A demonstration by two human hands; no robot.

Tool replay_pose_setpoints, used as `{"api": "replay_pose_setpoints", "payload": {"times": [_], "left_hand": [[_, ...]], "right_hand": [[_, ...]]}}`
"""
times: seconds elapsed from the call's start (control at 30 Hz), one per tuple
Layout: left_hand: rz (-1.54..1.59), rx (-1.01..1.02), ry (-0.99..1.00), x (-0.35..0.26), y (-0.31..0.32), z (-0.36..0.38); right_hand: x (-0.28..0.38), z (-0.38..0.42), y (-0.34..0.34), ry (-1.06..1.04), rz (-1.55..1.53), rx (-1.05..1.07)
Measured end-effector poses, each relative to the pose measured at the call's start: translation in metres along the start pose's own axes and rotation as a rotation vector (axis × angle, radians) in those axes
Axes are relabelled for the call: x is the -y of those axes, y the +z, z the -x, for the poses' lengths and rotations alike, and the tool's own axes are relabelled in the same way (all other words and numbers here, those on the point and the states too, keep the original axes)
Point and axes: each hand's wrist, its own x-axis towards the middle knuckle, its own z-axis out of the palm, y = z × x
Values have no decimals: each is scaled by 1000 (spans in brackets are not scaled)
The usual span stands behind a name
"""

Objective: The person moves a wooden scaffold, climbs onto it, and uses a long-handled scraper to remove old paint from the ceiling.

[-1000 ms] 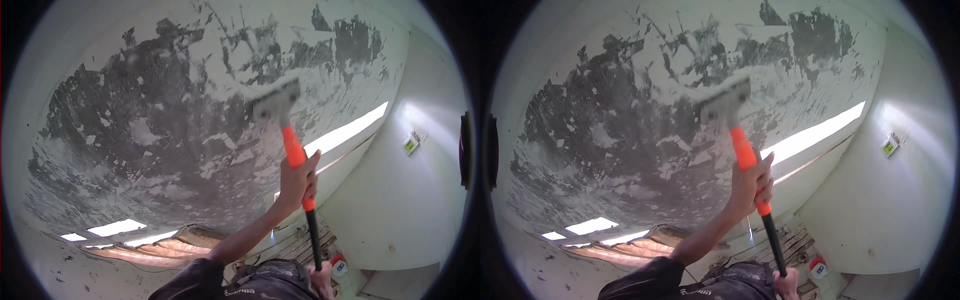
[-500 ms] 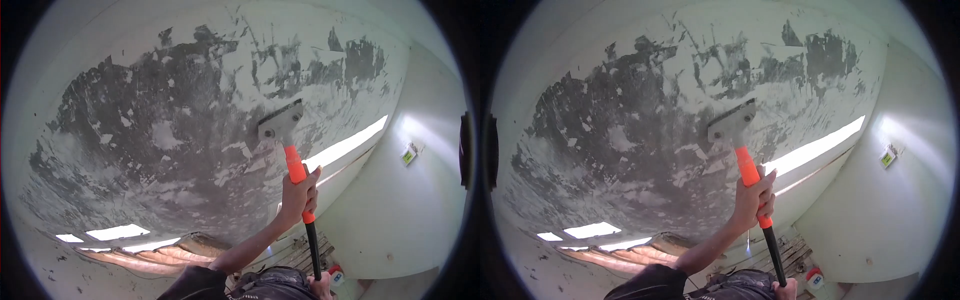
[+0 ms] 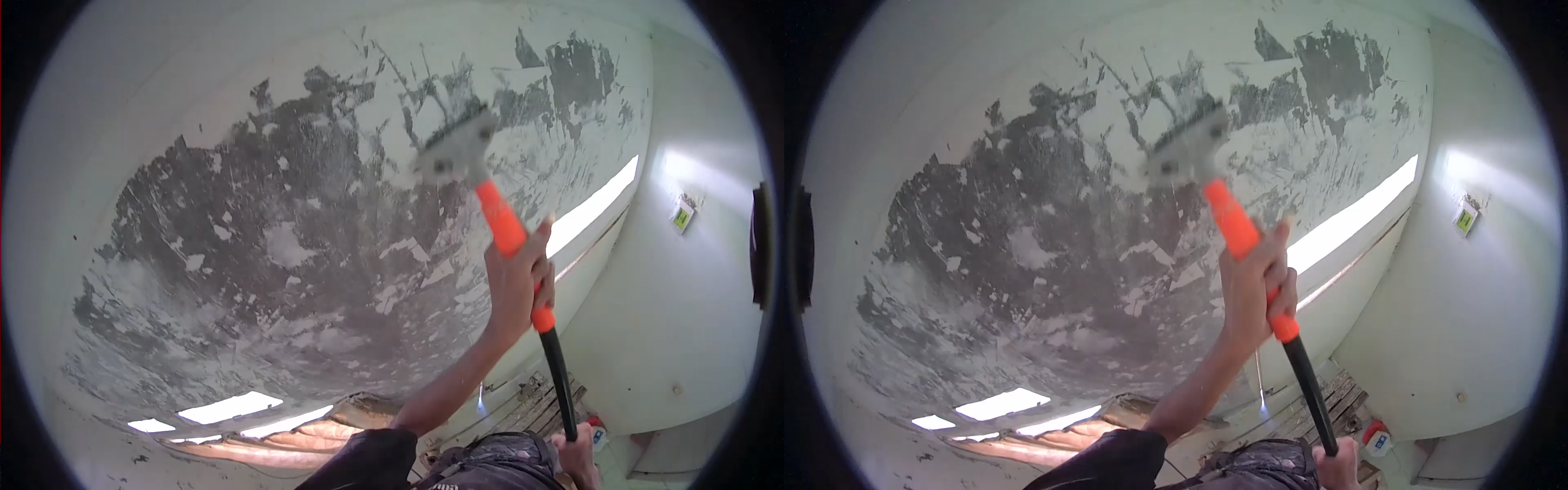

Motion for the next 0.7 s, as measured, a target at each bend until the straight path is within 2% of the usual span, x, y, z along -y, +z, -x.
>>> {"api": "replay_pose_setpoints", "payload": {"times": [0.03,0.17,0.23,0.3,0.33,0.37,0.43,0.47,0.5,0.53,0.57,0.6,0.63,0.7], "left_hand": [[-5,19,4,-2,0,-1],[50,59,-15,-17,4,-5],[36,44,46,-15,8,-6],[71,59,25,-20,7,11],[85,72,28,-21,8,6],[95,64,9,-18,7,5],[118,72,45,-16,13,-6],[148,84,103,-16,16,-8],[158,79,105,-14,11,-1],[157,67,75,-9,1,11],[157,66,58,-9,-6,16],[108,68,38,-12,-9,16],[109,75,36,-17,-5,12],[99,90,82,-33,10,-4]], "right_hand": [[1,2,-11,80,60,198],[53,-1,-17,145,-31,205],[33,2,-15,152,22,174],[35,11,-13,-124,208,-142],[34,11,-29,188,205,239],[30,13,-24,209,199,244],[38,8,-22,99,20,-157],[45,-2,-40,246,71,140],[23,6,-36,245,82,140],[-13,22,-20,-19,164,-65],[-3,21,-13,-296,240,-280],[5,16,-33,109,263,258],[16,9,-30,111,262,252],[28,-2,-23,39,116,94]]}}
